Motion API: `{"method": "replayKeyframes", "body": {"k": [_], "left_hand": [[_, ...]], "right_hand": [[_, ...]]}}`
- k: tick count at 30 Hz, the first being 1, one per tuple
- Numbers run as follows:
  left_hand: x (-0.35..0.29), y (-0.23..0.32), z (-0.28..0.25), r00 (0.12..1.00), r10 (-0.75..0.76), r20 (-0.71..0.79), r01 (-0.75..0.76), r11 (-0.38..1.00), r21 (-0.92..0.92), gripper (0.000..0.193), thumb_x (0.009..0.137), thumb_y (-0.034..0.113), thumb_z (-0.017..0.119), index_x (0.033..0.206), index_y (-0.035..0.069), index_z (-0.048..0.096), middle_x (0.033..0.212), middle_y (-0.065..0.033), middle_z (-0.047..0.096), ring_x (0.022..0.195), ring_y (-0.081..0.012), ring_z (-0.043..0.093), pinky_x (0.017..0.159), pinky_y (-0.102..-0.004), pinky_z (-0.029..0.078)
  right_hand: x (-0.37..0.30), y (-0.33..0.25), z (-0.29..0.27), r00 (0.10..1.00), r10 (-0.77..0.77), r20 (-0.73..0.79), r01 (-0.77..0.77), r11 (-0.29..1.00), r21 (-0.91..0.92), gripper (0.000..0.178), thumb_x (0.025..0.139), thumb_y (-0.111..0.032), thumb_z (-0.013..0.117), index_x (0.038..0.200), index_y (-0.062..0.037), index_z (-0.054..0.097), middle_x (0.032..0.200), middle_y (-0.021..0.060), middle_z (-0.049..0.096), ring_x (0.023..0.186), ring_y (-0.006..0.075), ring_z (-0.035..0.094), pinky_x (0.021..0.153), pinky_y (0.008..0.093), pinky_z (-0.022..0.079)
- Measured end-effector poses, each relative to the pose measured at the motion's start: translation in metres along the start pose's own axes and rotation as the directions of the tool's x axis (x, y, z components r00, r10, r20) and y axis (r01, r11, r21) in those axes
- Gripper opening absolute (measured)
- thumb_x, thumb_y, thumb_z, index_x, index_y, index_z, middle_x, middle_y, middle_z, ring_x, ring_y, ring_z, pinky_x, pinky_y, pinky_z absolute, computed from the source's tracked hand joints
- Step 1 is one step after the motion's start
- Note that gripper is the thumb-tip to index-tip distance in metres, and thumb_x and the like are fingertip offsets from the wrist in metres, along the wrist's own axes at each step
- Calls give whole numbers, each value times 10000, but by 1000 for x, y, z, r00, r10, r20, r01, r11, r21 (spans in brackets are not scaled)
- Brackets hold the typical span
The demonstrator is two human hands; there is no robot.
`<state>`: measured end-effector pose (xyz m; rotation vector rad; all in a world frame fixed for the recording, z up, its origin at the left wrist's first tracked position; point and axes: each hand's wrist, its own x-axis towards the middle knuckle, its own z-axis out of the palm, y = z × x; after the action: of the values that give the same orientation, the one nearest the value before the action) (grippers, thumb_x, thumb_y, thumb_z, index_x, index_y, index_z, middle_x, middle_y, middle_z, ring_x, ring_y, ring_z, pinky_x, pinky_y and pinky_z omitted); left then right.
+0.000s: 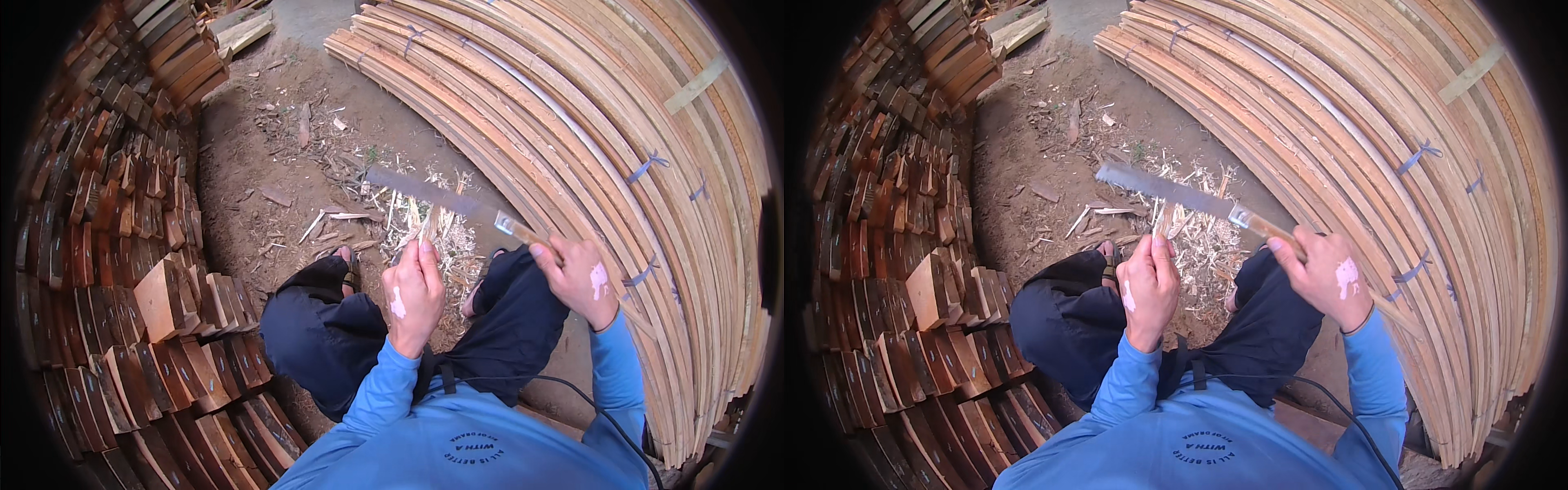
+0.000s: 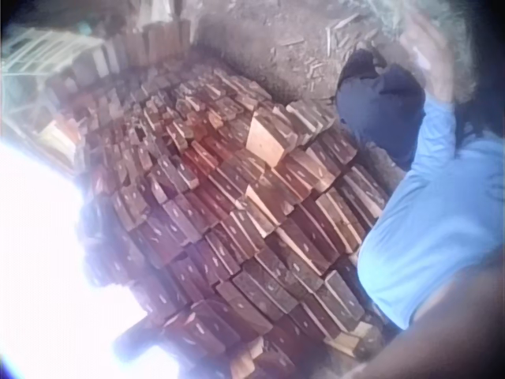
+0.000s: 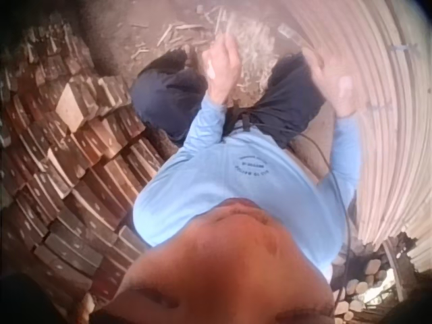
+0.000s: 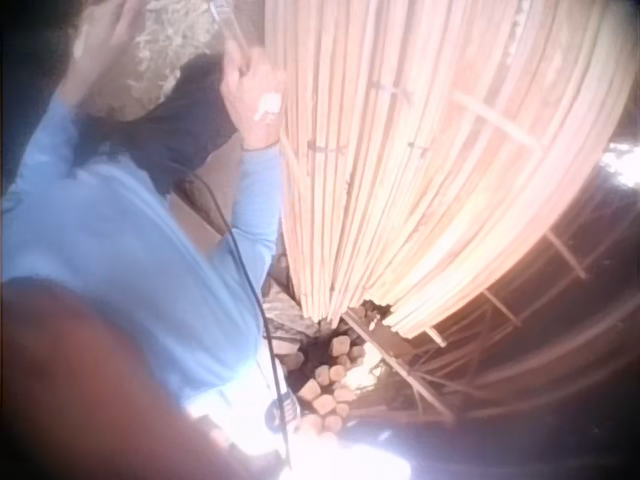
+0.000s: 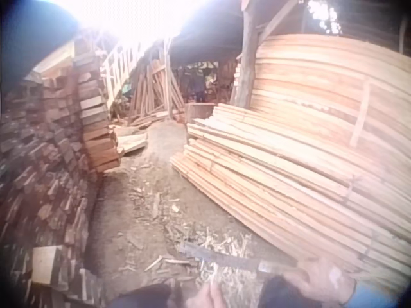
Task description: The person holds a small piece of wood and uses a handheld saw blade as a scraper to shave off thin layers from its surface.
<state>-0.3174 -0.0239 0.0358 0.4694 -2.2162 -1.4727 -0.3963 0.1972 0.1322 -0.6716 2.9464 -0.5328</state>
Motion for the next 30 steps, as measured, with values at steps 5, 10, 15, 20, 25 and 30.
{"method": "replayKeyframes", "body": {"k": [5, 10, 15, 20, 25, 30], "left_hand": [[2, 3, -4, 997, -73, 41, 72, 997, 3, 225, 1047, 96, 498, 872, -9, 592, 673, -201, 635, 605, -393, 669, 529, -465, 472], [-2, 6, -3, 997, -51, 65, 50, 999, 21, 215, 1045, 93, 506, 869, -5, 581, 675, -202, 630, 591, -397, 656, 520, -467, 462], [-2, 12, -9, 995, -32, 90, 37, 998, -51, 196, 1041, 85, 511, 874, 3, 573, 671, -209, 627, 591, -402, 653, 511, -469, 454], [-2, 6, -4, 999, 44, 13, -45, 997, 60, 236, 1059, 89, 488, 861, 0, 581, 571, -145, 576, 491, -285, 633, 475, -379, 434], [-3, 5, -3, 1000, 19, -5, -19, 996, 86, 221, 1045, 82, 501, 856, -4, 577, 629, -194, 601, 550, -362, 647, 499, -435, 441], [-1, 1, -1, 999, 52, 8, -53, 991, 122, 235, 1050, 90, 497, 844, -2, 565, 652, -195, 608, 550, -366, 640, 497, -434, 438]], "right_hand": [[-5, -15, 5, 996, -23, 92, 25, 999, -31, 477, 953, -435, 679, 714, -27, 614, 541, 230, 524, 557, 443, 579, 542, 498, 459], [13, 11, 19, 997, 31, -64, -42, 983, -178, 487, 965, -458, 650, 759, -18, 675, 618, 257, 600, 630, 454, 632, 600, 523, 493], [28, 44, 12, 985, 133, -114, -149, 978, -146, 514, 985, -448, 621, 771, 15, 684, 667, 288, 617, 679, 468, 647, 639, 534, 503], [11, -22, -5, 992, 87, 89, -79, 992, -94, 513, 969, -451, 646, 735, 5, 664, 586, 259, 576, 612, 454, 631, 584, 507, 503], [0, -32, -1, 997, 3, 83, 9, 990, -144, 508, 957, -455, 662, 719, -6, 659, 564, 249, 569, 581, 447, 624, 561, 510, 498], [13, -12, 13, 1000, -14, 4, 15, 972, -237, 525, 960, -478, 648, 738, -4, 679, 578, 242, 594, 589, 438, 641, 570, 516, 510]]}}
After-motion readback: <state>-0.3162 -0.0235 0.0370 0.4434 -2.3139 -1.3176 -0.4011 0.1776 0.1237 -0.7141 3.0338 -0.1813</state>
